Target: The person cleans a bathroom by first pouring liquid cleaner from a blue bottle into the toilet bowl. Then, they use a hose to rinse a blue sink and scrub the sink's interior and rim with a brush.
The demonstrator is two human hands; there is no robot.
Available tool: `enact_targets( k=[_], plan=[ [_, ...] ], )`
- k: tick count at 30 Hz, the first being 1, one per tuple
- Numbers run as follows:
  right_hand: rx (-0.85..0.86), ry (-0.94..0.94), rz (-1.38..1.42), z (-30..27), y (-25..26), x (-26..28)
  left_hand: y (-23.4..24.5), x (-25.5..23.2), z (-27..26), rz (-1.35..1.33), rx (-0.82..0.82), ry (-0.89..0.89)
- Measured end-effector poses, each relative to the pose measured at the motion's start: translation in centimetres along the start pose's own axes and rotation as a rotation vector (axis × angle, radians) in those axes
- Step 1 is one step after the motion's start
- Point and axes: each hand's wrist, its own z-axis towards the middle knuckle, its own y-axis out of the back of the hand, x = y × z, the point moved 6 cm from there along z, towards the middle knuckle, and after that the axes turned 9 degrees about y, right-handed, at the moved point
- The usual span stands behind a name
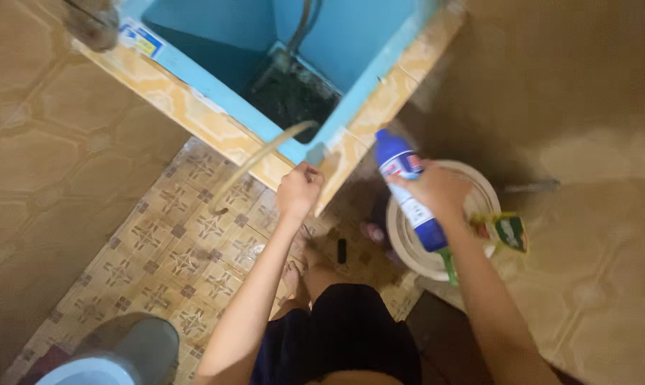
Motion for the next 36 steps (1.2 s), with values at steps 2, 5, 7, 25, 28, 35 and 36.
enact_targets(
  k=[2, 5, 7, 25, 28, 35, 36],
  plan=[
    [-0.012, 0.071, 0.162, -2.3, -3.0, 0.4, -1.7, 1.4, -2.0, 0.066, 0.050, 0.041],
    [0.021, 0.039, 0.059, -3.0, -5.9, -0.6, -4.5, 2.7, -4.6, 0.065, 0.050, -0.047],
    [-0.028, -0.029, 0.147, -1.2, -6.3, -1.9, -7.0, 4.5, -6.3, 0.055, 0.177, 0.009],
    [-0.491, -0.523, 0.627, 8.1, 2.7, -35.0, -25.5, -11.0, -10.3, 0.336, 0.492, -0.353],
    [-0.563, -0.655, 0.769, 4.4, 2.3, -43.4, -30.6, -17.6, -12.6, 0.457, 0.691, -0.418],
    [-0.678, -0.632, 0.718, 2.0, 2.3, -48.0, -38.2, -22.0, -14.2, 0.189, 0.777, -0.482],
    [-0.633, -0.614, 0.728, 3.4, 1.7, -46.4, -38.8, -21.9, -12.5, 0.168, 0.753, -0.480]
  ],
)
